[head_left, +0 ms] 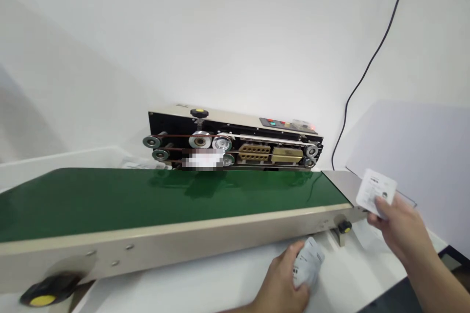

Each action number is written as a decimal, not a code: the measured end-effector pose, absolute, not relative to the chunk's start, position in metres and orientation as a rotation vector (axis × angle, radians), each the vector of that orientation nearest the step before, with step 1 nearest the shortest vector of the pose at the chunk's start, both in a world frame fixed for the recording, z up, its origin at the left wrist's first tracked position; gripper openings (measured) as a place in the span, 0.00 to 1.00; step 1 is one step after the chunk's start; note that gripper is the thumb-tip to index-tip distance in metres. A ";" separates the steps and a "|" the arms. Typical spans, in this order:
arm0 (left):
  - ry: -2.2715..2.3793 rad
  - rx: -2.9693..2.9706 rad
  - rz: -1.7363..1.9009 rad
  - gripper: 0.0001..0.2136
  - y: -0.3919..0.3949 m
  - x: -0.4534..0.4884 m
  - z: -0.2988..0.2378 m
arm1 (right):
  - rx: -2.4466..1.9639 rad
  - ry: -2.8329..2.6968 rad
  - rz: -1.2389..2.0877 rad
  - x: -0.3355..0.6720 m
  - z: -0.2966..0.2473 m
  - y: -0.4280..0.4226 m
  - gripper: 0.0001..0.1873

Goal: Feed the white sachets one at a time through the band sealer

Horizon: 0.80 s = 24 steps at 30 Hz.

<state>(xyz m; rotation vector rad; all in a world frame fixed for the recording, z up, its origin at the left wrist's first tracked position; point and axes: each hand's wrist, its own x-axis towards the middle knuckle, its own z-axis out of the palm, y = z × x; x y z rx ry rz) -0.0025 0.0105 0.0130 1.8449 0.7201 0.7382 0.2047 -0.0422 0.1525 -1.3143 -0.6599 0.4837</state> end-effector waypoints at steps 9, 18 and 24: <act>0.740 1.878 0.688 0.33 0.013 -0.004 0.014 | -1.551 -0.626 0.639 0.242 0.174 0.066 0.08; 0.718 1.853 0.694 0.34 0.012 -0.004 0.013 | -1.596 -0.613 0.626 0.225 0.167 0.087 0.07; 0.698 1.844 0.730 0.33 0.008 -0.006 0.016 | -1.630 -0.621 0.560 0.215 0.162 0.097 0.06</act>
